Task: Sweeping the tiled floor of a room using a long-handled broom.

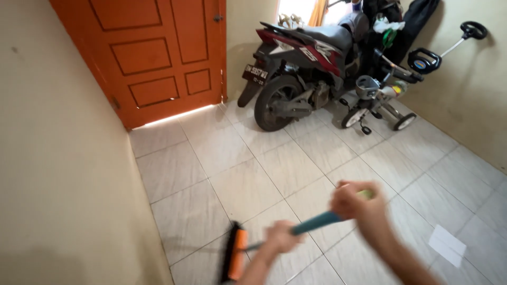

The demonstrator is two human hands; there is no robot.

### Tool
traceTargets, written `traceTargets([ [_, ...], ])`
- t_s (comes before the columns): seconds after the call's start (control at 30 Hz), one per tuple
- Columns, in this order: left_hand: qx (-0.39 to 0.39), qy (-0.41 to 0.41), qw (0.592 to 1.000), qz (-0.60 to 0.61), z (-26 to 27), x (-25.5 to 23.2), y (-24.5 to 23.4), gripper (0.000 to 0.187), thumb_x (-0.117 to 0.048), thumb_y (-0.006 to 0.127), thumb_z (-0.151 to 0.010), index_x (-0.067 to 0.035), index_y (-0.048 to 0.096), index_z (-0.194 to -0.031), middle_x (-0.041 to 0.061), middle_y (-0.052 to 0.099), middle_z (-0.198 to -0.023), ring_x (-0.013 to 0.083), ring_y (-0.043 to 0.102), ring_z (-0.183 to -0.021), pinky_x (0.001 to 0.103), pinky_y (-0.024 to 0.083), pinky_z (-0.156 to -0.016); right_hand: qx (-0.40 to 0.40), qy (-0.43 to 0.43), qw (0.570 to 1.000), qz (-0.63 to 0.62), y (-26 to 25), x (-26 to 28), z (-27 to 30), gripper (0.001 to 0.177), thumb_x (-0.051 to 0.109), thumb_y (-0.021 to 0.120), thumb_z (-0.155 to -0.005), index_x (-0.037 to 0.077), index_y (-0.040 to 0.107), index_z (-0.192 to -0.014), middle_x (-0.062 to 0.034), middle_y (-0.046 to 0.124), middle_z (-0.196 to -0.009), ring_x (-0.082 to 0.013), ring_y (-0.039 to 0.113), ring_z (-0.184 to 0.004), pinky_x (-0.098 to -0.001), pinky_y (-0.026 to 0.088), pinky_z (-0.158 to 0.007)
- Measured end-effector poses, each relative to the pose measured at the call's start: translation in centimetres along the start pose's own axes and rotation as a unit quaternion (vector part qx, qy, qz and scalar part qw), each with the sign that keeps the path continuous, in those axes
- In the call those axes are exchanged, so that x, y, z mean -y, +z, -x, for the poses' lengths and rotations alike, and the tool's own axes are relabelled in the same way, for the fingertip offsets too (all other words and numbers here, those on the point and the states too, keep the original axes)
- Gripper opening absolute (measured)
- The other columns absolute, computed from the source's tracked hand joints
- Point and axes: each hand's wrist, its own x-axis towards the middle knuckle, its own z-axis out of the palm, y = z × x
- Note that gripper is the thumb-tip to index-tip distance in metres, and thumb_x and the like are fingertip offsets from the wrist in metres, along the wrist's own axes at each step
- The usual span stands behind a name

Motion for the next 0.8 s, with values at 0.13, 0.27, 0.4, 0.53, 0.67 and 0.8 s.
traceTargets([
  [0.13, -0.013, 0.043, 0.999, 0.004, 1.1, -8.0, 4.1, 0.040, -0.060, 0.071, -0.085, -0.023, 0.078, -0.098, 0.007, 0.076, -0.101, 0.0305, 0.069, -0.104, 0.055, 0.048, -0.100, -0.053, 0.100, 0.990, 0.087, 1.6, 3.5, 0.3, 0.014, 0.007, 0.063, -0.089, 0.005, 0.056, -0.077, -0.0051, 0.051, -0.066, -0.0156, 0.048, -0.060, -0.0304, 0.041, -0.056],
  [0.27, 0.024, 0.041, 0.999, 0.004, -1.1, -10.0, 5.5, 0.050, -0.061, 0.073, -0.085, -0.020, 0.070, -0.114, 0.011, 0.070, -0.116, 0.0344, 0.060, -0.118, 0.064, 0.036, -0.106, -0.002, 0.140, 0.964, 0.225, 3.4, 2.8, -1.1, 0.013, 0.014, 0.068, -0.082, 0.005, 0.061, -0.076, -0.0038, 0.059, -0.068, -0.0133, 0.055, -0.064, -0.0313, 0.045, -0.060],
  [0.4, -0.100, 0.146, 0.983, -0.041, 1.7, -15.6, -3.3, 0.043, -0.054, 0.067, -0.088, -0.012, 0.077, -0.094, 0.015, 0.071, -0.106, 0.0367, 0.063, -0.106, 0.061, 0.038, -0.103, 0.108, -0.052, 0.987, 0.110, -1.1, 6.5, -7.1, 0.016, 0.013, 0.064, -0.070, 0.000, 0.062, -0.062, -0.0089, 0.059, -0.063, -0.0169, 0.053, -0.056, -0.0310, 0.040, -0.049],
  [0.53, -0.222, 0.171, 0.955, -0.094, -0.9, -12.2, -11.9, 0.033, -0.042, 0.066, -0.088, -0.012, 0.074, -0.080, 0.012, 0.071, -0.092, 0.0347, 0.068, -0.089, 0.055, 0.046, -0.087, -0.013, -0.090, 0.995, -0.033, 3.1, 15.7, -9.2, 0.012, 0.014, 0.055, -0.085, 0.004, 0.062, -0.083, -0.0109, 0.054, -0.066, -0.0213, 0.056, -0.061, -0.0393, 0.058, -0.068],
  [0.67, -0.262, 0.106, 0.948, -0.149, -4.1, -0.6, -19.5, 0.017, -0.034, 0.071, -0.080, -0.018, 0.075, -0.077, 0.007, 0.071, -0.089, 0.0338, 0.065, -0.094, 0.069, 0.038, -0.093, -0.034, -0.128, 0.990, -0.052, 9.6, 5.7, -10.7, 0.028, 0.016, 0.050, -0.093, 0.001, 0.062, -0.072, -0.0128, 0.064, -0.070, -0.0223, 0.063, -0.062, -0.0368, 0.056, -0.063],
  [0.8, -0.253, -0.021, 0.937, -0.239, -8.4, 10.4, -18.9, 0.017, -0.034, 0.077, -0.077, -0.022, 0.076, -0.088, 0.006, 0.070, -0.104, 0.0400, 0.059, -0.113, 0.084, 0.023, -0.101, -0.054, -0.063, 0.966, -0.245, 14.9, -7.0, -9.6, 0.032, 0.010, 0.062, -0.098, 0.007, 0.054, -0.067, -0.0041, 0.047, -0.062, -0.0148, 0.047, -0.056, -0.0314, 0.040, -0.053],
])
